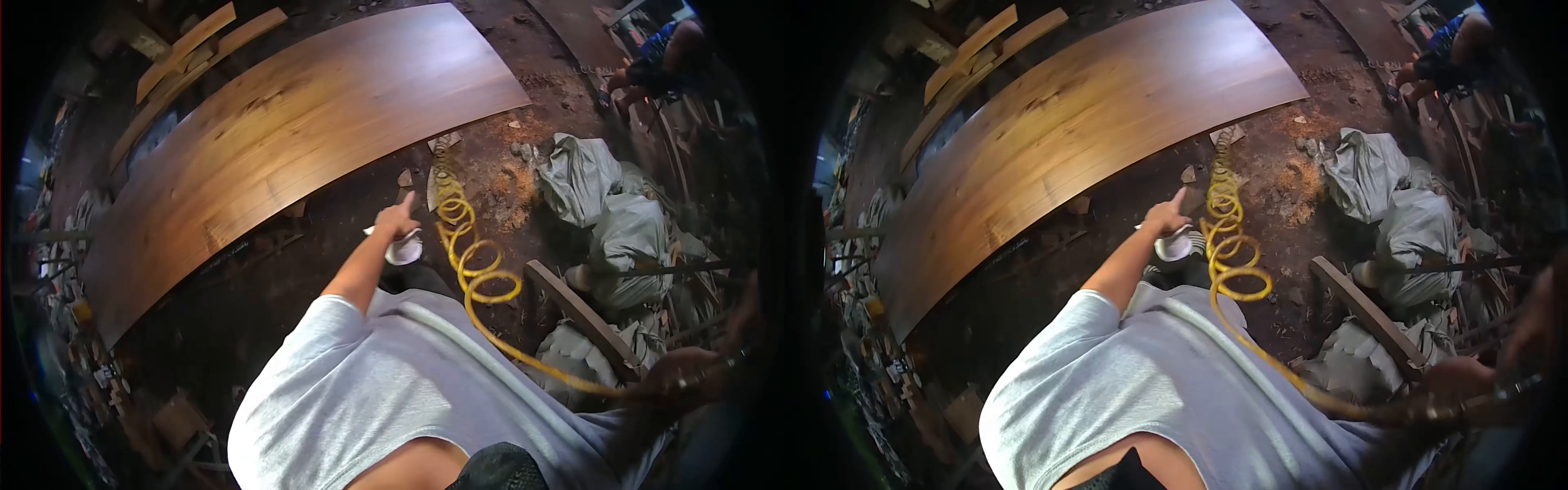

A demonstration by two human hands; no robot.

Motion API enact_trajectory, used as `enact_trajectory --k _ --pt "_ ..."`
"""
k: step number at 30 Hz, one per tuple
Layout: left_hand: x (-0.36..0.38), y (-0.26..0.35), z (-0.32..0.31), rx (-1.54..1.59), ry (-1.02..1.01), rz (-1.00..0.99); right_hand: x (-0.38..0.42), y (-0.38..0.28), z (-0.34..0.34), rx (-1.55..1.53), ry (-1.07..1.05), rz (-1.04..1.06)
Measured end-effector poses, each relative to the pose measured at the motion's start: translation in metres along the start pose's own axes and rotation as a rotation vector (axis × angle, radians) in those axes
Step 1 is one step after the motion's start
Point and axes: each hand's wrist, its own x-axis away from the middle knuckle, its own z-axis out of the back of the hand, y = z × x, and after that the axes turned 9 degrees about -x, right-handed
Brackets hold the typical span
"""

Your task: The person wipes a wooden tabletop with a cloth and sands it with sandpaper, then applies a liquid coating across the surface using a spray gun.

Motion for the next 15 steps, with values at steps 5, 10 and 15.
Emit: enact_trajectory --k 5,10,15 --pt "-0.064 0.058 -0.042 0.515 -0.071 -0.174 0.018 -0.015 -0.058 0.035 0.175 0.211" --pt "-0.011 0.056 -0.029 0.532 0.101 -0.136 0.012 -0.018 -0.031 0.148 0.268 0.433" --pt "0.097 -0.087 -0.05 0.681 0.161 0.098 -0.029 0.009 0.06 0.31 0.548 0.455"
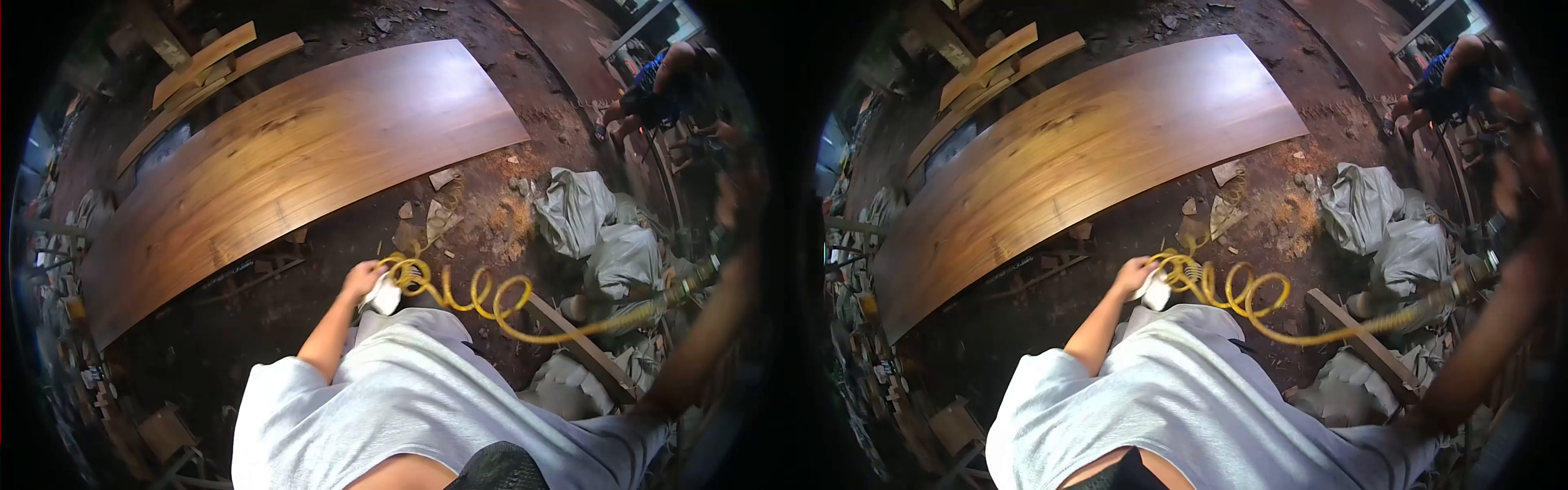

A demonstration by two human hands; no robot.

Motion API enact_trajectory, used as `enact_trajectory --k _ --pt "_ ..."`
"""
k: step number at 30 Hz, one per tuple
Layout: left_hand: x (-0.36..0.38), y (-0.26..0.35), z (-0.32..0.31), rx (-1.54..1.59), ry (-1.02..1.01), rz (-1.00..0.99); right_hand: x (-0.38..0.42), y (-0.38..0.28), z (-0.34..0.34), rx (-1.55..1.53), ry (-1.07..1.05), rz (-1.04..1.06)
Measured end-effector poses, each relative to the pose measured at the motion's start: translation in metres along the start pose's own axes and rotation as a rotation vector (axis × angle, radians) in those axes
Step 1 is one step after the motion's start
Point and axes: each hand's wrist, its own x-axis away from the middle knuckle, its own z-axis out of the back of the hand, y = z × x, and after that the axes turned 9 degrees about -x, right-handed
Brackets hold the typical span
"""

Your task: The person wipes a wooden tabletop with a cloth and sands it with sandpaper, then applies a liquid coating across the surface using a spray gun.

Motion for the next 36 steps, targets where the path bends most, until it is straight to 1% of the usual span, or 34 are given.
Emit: enact_trajectory --k 1,2,3,4,5,6,7,8,9,10,12,13,15,16,17,19,20,21,22,23,24,25,26,27,28,29,30,31,32,33,34,35,36 --pt "0.022 -0.035 0.019 0.004 0.072 0.033 -0.018 0.022 0.01 0.047 0.055 -0.039" --pt "0.036 -0.088 0.032 0.127 0.082 0.075 -0.035 0.046 0.016 0.064 0.083 -0.097" --pt "0.068 -0.113 0.051 0.268 0.13 0.119 -0.053 0.072 0.022 0.063 0.093 -0.158" --pt "0.101 -0.128 0.072 0.322 0.155 0.212 -0.076 0.097 0.029 0.02 0.047 -0.243" --pt "0.13 -0.151 0.087 0.206 0.228 0.256 -0.099 0.123 0.036 -0.019 0.004 -0.329" --pt "0.162 -0.155 0.101 0.165 0.272 0.315 -0.127 0.15 0.044 0.048 0.007 -0.334" --pt "0.19 -0.157 0.109 0.145 0.359 0.338 -0.158 0.178 0.049 0.114 0.006 -0.337" --pt "0.211 -0.159 0.115 0.116 0.44 0.361 -0.188 0.206 0.051 0.177 0.062 -0.321" --pt "0.23 -0.15 0.119 0.094 0.51 0.358 -0.216 0.234 0.051 0.239 0.117 -0.305" --pt "0.247 -0.125 0.125 0.092 0.563 0.41 -0.244 0.26 0.053 0.238 0.101 -0.305" --pt "0.261 -0.107 0.119 0.251 0.708 0.436 -0.296 0.307 0.05 0.184 0.137 -0.325" --pt "0.264 -0.096 0.114 0.353 0.749 0.458 -0.32 0.326 0.048 0.185 0.112 -0.326" --pt "0.265 -0.083 0.1 0.547 0.75 0.557 -0.363 0.363 0.039 0.287 0.182 -0.311" --pt "0.265 -0.079 0.093 0.415 0.755 0.61 -0.384 0.383 0.039 0.28 0.234 -0.265" --pt "0.265 -0.08 0.087 0.393 0.73 0.603 -0.406 0.402 0.039 0.266 0.208 -0.276" --pt "0.256 -0.048 0.079 0.442 0.778 0.669 -0.45 0.439 0.042 0.499 0.259 -0.302" --pt "0.254 -0.048 0.071 0.504 0.814 0.663 -0.466 0.456 0.044 0.494 0.234 -0.306" --pt "0.25 -0.047 0.066 0.518 0.823 0.678 -0.48 0.471 0.048 0.567 0.241 -0.322" --pt "0.247 -0.047 0.058 0.49 0.87 0.679 -0.491 0.482 0.055 0.644 0.249 -0.335" --pt "0.244 -0.037 0.053 0.46 0.919 0.685 -0.503 0.496 0.061 0.648 0.225 -0.338" --pt "0.24 -0.029 0.052 0.372 0.915 0.738 -0.514 0.509 0.066 0.674 0.23 -0.346" --pt "0.238 -0.035 0.048 0.367 0.911 0.757 -0.522 0.523 0.069 0.695 0.232 -0.355" --pt "0.235 -0.007 0.056 0.249 0.898 0.771 -0.531 0.541 0.075 0.64 0.235 -0.25" --pt "0.235 0.021 0.07 0.13 0.889 0.796 -0.543 0.549 0.079 0.724 0.252 -0.263" --pt "0.241 0.013 0.066 0.082 0.915 0.804 -0.544 0.551 0.076 0.717 0.186 -0.217" --pt "0.244 0.002 0.062 0.031 0.939 0.806 -0.526 0.532 0.049 0.653 0.214 -0.303" --pt "0.245 0.008 0.067 0.139 0.895 0.859 -0.542 0.543 0.054 0.781 0.191 -0.359" --pt "0.251 0.014 0.067 0.15 0.917 0.868 -0.561 0.548 0.06 0.923 0.181 -0.406" --pt "0.249 0.02 0.066 0.114 0.947 0.874 -0.562 0.547 0.049 0.92 0.181 -0.393" --pt "0.242 0.021 0.066 0.077 0.966 0.865 -0.559 0.544 0.042 0.864 0.242 -0.372" --pt "0.247 -0.002 0.056 0.146 0.977 0.814 -0.547 0.533 0.035 0.817 0.315 -0.353" --pt "0.246 0.022 0.066 0.173 0.944 0.814 -0.539 0.523 0.028 0.946 0.241 -0.222" --pt "0.248 0.011 0.062 0.18 0.964 0.759 -0.557 0.533 0.042 0.913 0.215 -0.27"
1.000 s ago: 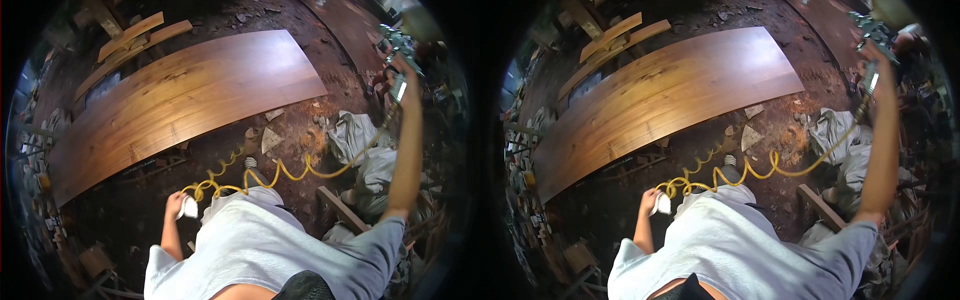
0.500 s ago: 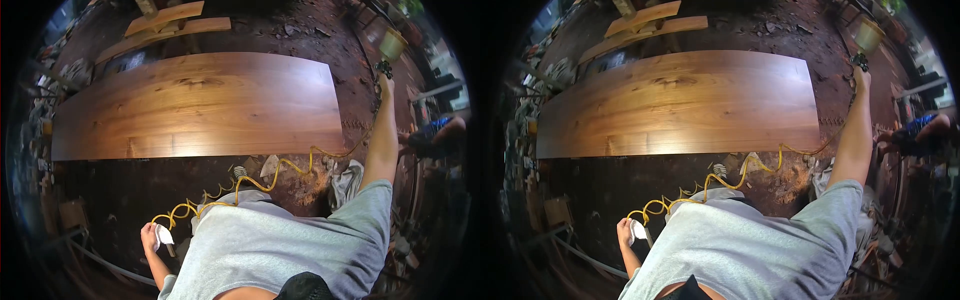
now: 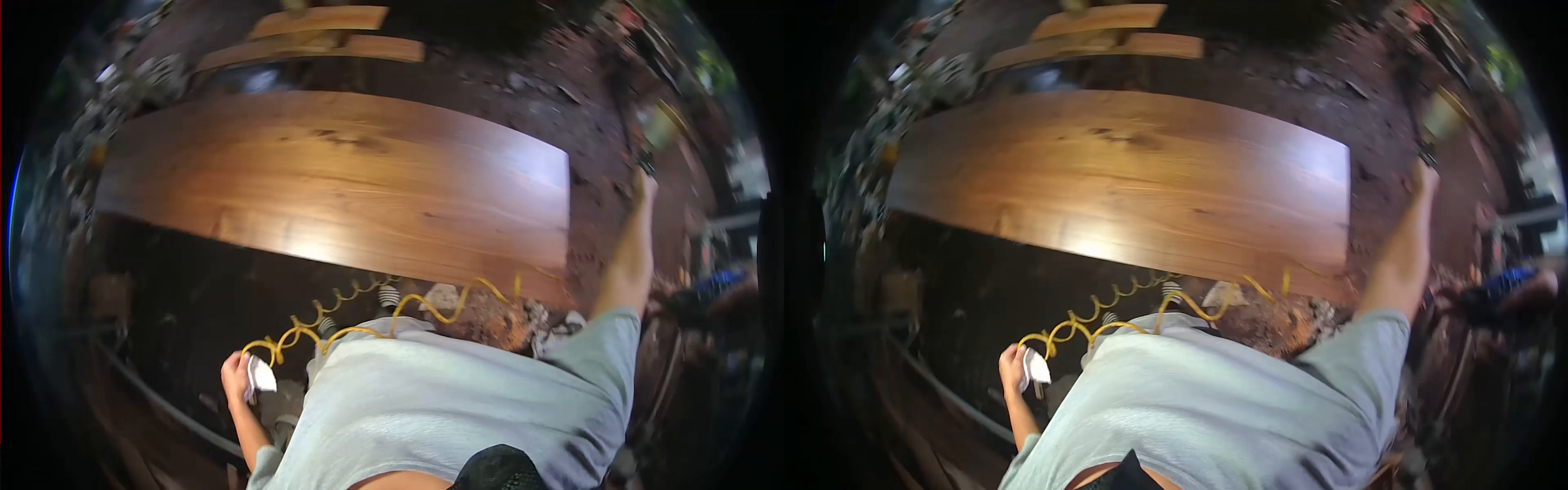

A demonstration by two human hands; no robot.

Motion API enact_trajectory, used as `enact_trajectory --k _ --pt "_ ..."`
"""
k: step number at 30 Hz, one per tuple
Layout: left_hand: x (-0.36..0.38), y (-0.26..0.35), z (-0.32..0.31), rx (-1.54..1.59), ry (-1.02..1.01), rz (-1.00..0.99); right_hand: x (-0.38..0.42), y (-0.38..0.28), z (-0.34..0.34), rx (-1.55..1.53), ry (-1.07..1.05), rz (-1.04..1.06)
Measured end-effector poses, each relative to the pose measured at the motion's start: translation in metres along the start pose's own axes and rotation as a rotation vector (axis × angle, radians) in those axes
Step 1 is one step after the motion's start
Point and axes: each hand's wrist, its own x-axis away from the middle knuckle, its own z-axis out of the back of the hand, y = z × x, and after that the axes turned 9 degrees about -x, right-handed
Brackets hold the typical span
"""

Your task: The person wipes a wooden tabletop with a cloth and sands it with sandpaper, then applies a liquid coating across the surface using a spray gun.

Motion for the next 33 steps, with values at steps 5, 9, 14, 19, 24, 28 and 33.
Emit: enact_trajectory --k 5,9,14,19,24,28,33 --pt "-0.011 -0.006 -0.005 0.078 -0.022 0.021 0.005 -0.03 0.006 0.04 0.015 -0.13" --pt "0.002 0.036 0.007 -0.008 -0.021 0.012 0.008 -0.041 0.01 0.133 -0.024 -0.155" --pt "-0.004 0.044 0.008 0.022 -0.049 0.019 0.009 -0.037 -0.006 0.101 -0.058 -0.151" --pt "-0.005 0.042 0.005 0.02 -0.051 0.038 0.03 -0.04 -0.033 -0.279 -0.168 -0.196" --pt "-0.007 0.03 0.001 0.044 -0.048 0.037 0.044 -0.05 -0.057 -0.402 -0.23 -0.217" --pt "-0.009 0.024 0.0 0.054 -0.048 0.035 0.055 -0.06 -0.076 -0.416 -0.297 -0.166" --pt "-0.003 0.021 -0.001 0.067 -0.034 0.059 0.071 -0.077 -0.097 -0.367 -0.32 -0.177"
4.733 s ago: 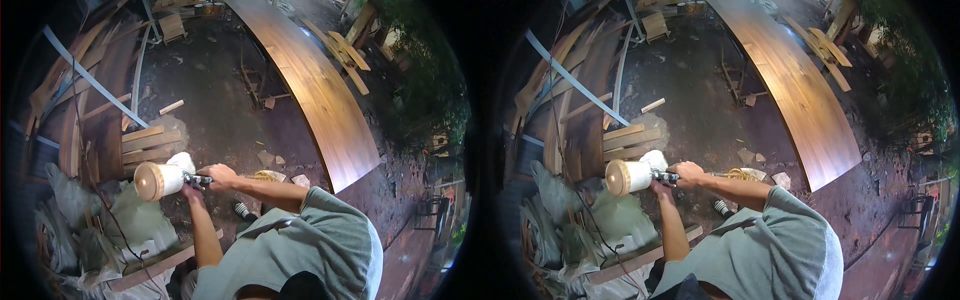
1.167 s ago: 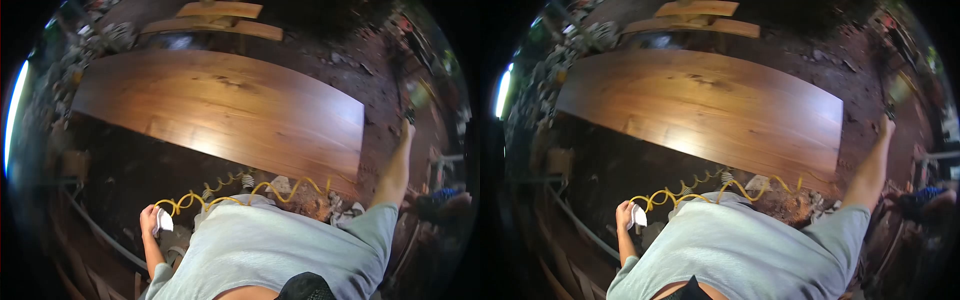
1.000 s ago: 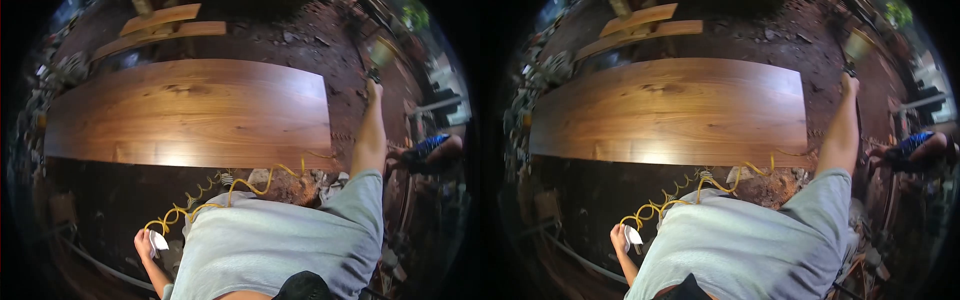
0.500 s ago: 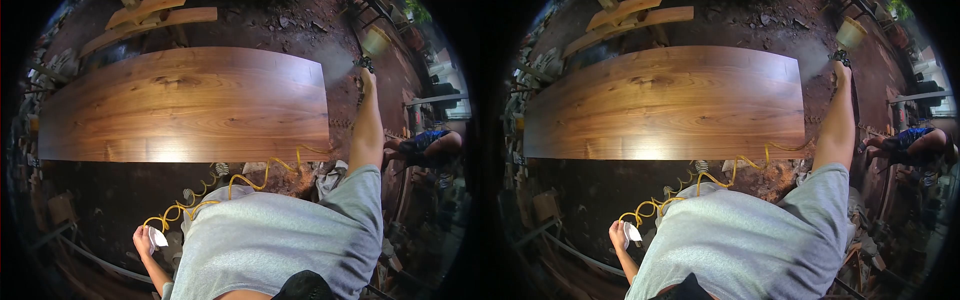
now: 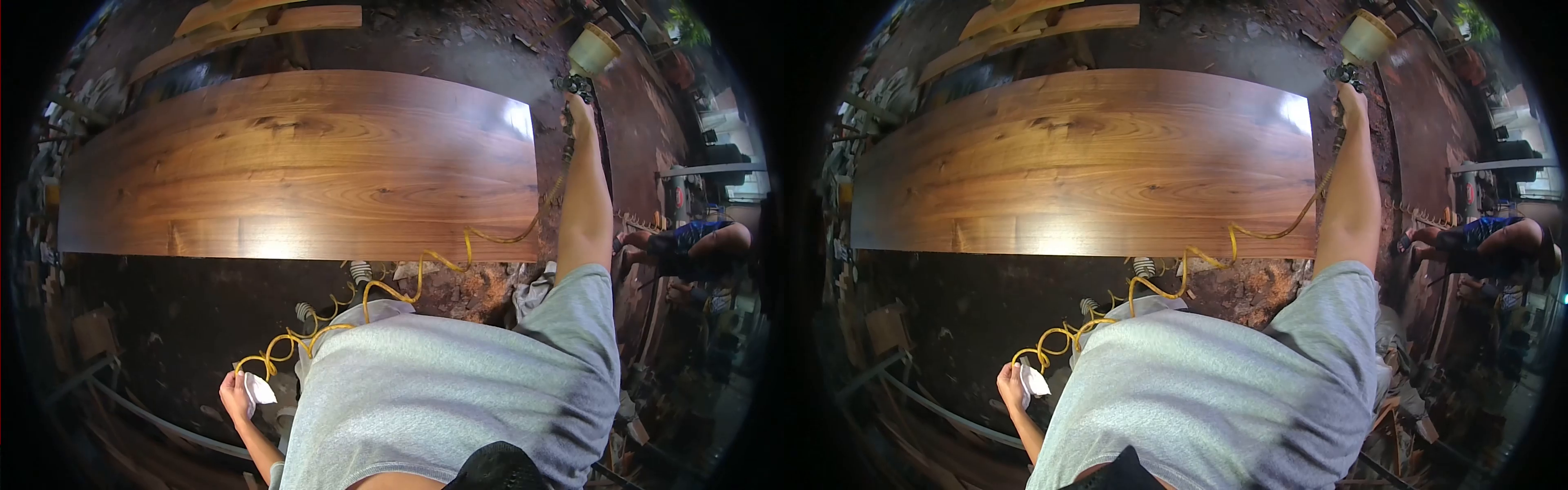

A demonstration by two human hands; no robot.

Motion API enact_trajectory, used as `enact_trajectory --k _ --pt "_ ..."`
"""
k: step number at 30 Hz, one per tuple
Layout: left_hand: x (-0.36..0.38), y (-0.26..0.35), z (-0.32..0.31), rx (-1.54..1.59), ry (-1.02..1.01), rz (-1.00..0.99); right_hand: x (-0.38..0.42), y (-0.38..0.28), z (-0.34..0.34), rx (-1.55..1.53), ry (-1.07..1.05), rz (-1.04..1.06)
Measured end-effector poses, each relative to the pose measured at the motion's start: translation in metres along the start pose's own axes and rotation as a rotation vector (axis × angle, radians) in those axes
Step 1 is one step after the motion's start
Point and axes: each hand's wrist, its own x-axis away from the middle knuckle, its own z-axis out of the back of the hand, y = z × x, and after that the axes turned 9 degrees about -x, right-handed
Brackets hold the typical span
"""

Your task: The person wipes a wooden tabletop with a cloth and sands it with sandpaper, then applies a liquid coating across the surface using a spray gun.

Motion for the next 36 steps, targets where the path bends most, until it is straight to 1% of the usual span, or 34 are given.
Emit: enact_trajectory --k 4,8,10,12,18,20,22,24,26,28,30,32,33,36 --pt "0.0 -0.017 -0.005 0.033 -0.012 0.018 0.013 -0.004 -0.024 -0.045 -0.066 0.004" --pt "0.002 -0.017 -0.005 0.074 -0.013 0.035 0.024 -0.003 -0.043 -0.039 -0.103 0.007" --pt "0.002 -0.019 -0.003 0.098 -0.006 0.041 0.026 0.0 -0.054 -0.056 -0.128 -0.049" --pt "0.001 -0.022 -0.003 0.126 0.004 0.044 0.03 0.004 -0.064 -0.076 -0.149 -0.041" --pt "-0.006 -0.042 -0.004 0.066 0.047 0.052 0.063 0.008 -0.105 -0.113 -0.207 -0.058" --pt "-0.002 -0.036 -0.002 0.061 0.06 0.061 0.071 0.01 -0.12 -0.116 -0.272 -0.048" --pt "-0.003 -0.046 -0.004 0.049 0.072 0.075 0.081 0.009 -0.136 -0.104 -0.322 -0.022" --pt "-0.001 -0.055 -0.005 0.036 0.087 0.09 0.096 0.004 -0.152 -0.094 -0.292 -0.053" --pt "0.003 -0.062 -0.006 0.036 0.126 0.06 0.105 0.006 -0.167 -0.1 -0.328 -0.057" --pt "0.005 -0.064 -0.01 0.088 0.169 0.077 0.111 0.006 -0.183 -0.107 -0.374 -0.056" --pt "0.01 -0.061 -0.009 0.138 0.222 0.106 0.11 0.014 -0.2 -0.119 -0.369 -0.064" --pt "0.013 -0.054 -0.006 0.088 0.264 0.08 0.104 0.022 -0.217 -0.175 -0.431 -0.062" --pt "0.014 -0.055 -0.004 0.114 0.257 0.104 0.11 0.02 -0.225 -0.171 -0.455 -0.067" --pt "0.017 -0.059 -0.007 0.131 0.34 0.142 0.134 0.013 -0.243 -0.104 -0.477 -0.067"
